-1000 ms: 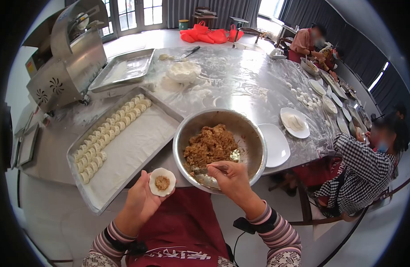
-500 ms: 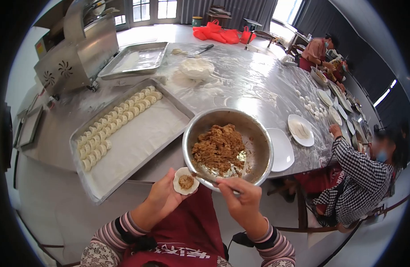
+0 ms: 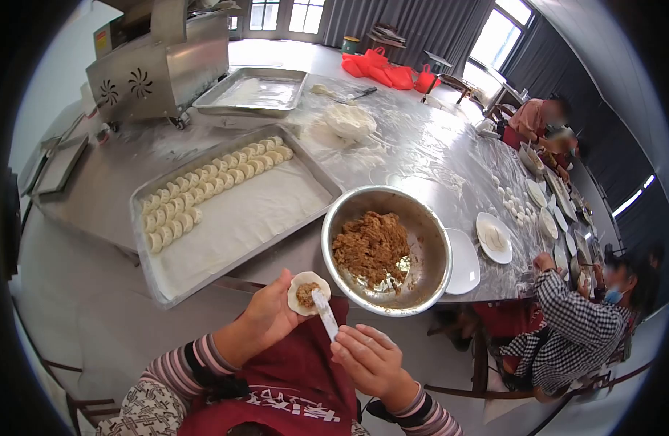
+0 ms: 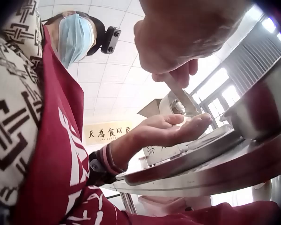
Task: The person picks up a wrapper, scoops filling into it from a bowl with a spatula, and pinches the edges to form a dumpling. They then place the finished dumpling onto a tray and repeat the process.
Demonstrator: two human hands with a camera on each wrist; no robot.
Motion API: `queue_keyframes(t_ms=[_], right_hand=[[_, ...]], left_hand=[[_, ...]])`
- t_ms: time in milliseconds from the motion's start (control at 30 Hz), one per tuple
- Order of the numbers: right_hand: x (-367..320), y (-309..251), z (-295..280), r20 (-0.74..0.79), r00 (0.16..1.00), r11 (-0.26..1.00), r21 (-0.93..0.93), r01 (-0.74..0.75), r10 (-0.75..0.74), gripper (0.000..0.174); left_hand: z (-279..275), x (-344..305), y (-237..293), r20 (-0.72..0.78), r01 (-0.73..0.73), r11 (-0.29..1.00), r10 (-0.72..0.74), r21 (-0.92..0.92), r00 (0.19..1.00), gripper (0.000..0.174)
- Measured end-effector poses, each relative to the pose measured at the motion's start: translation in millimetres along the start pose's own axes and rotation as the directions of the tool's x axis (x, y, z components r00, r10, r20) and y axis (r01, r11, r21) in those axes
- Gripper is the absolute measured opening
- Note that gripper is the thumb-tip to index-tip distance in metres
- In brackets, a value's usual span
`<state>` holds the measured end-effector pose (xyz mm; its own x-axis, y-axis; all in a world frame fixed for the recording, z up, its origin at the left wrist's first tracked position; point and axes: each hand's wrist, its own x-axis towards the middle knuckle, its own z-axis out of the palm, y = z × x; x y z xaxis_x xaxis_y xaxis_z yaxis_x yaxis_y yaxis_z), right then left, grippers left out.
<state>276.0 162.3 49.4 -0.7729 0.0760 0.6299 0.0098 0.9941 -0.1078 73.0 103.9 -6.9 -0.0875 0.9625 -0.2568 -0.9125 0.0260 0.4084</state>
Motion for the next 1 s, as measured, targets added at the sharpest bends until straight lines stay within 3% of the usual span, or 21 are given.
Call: queue_keyframes(t_ms=[33, 100, 133, 167, 200, 233, 267, 300, 500, 600, 767, 900, 967, 1000], right_hand=[[1.8, 0.4, -0.3, 0.005, 1.0, 1.0, 0.0, 0.006, -0.006, 0.016], [5.7, 0.4, -1.6, -0.159, 0.964, 0.944, 0.289, -0.159, 0.211, 0.015], [7.4, -0.6, -4.1, -0.15, 0.914, 0.87, 0.396, -0.293, 0.376, 0.012], [9.2, 0.4, -4.1, -0.145, 0.917, 0.871, 0.396, -0.291, 0.373, 0.012], [11.3, 3.2, -2.3, -0.073, 0.748, 0.586, 0.672, -0.452, 0.66, 0.01], [13.5, 6.8, 0.3, 0.099, 0.519, 0.198, 0.851, -0.486, 0.849, 0.011], [16.1, 13.7, 3.0, 0.13, 0.499, 0.136, 0.876, -0.462, 0.857, 0.015], [15.7, 17.8, 5.0, 0.132, 0.501, 0.137, 0.875, -0.464, 0.855, 0.015], [25.7, 18.2, -4.6, 0.111, 0.487, 0.097, 0.919, -0.383, 0.866, 0.013], [29.9, 15.2, -9.5, 0.155, 0.52, 0.068, 0.92, -0.385, 0.84, 0.012], [30.8, 18.3, -8.6, 0.203, 0.585, 0.138, 0.864, -0.485, 0.785, 0.012], [29.3, 30.5, -6.8, 0.218, 0.532, 0.142, 0.821, -0.553, 0.818, 0.012], [29.7, 38.9, -7.2, 0.254, 0.473, -0.051, 0.915, -0.4, 0.844, 0.011], [30.4, 39.6, -7.0, 0.252, 0.471, -0.05, 0.916, -0.399, 0.846, 0.011]], left_hand=[[-0.7, -2.3, 0.4, 0.002, -0.005, 1.0, 0.005, -0.006, 1.0, 0.045], [1.6, -6.7, 3.8, 0.031, 0.044, 0.997, -0.046, 0.064, 0.998, 0.047], [3.3, -8.4, 4.4, 0.032, 0.042, 0.997, -0.044, 0.058, 0.999, 0.047], [5.0, -10.1, 4.5, 0.085, 0.053, 0.996, -0.058, 0.066, 0.995, 0.049], [6.0, -12.1, 5.0, 0.137, 0.063, 0.995, -0.073, 0.075, 0.988, 0.051], [6.4, -14.4, 6.2, 0.136, 0.061, 0.996, -0.07, 0.071, 0.988, 0.051], [7.2, -16.3, 7.9, 0.186, 0.08, 0.994, -0.093, 0.075, 0.978, 0.053], [7.2, -17.8, 9.1, 0.237, 0.098, 0.992, -0.115, 0.082, 0.965, 0.055], [2.8, -23.2, 12.2, 0.2, 0.078, 0.993, -0.095, 0.091, 0.975, 0.062], [1.8, -24.0, 14.1, 0.229, 0.093, 0.993, -0.108, 0.073, 0.967, 0.063], [3.3, -28.8, 18.5, 0.246, 0.119, 0.991, -0.132, 0.069, 0.96, 0.063], [-5.0, -25.7, 15.4, 0.255, 0.13, 0.989, -0.144, 0.073, 0.956, 0.063], [-2.8, -24.6, 16.7, 0.224, 0.129, 0.989, -0.14, 0.067, 0.964, 0.063], [-1.8, -23.9, 17.1, 0.19, 0.125, 0.99, -0.134, 0.058, 0.972, 0.062]])
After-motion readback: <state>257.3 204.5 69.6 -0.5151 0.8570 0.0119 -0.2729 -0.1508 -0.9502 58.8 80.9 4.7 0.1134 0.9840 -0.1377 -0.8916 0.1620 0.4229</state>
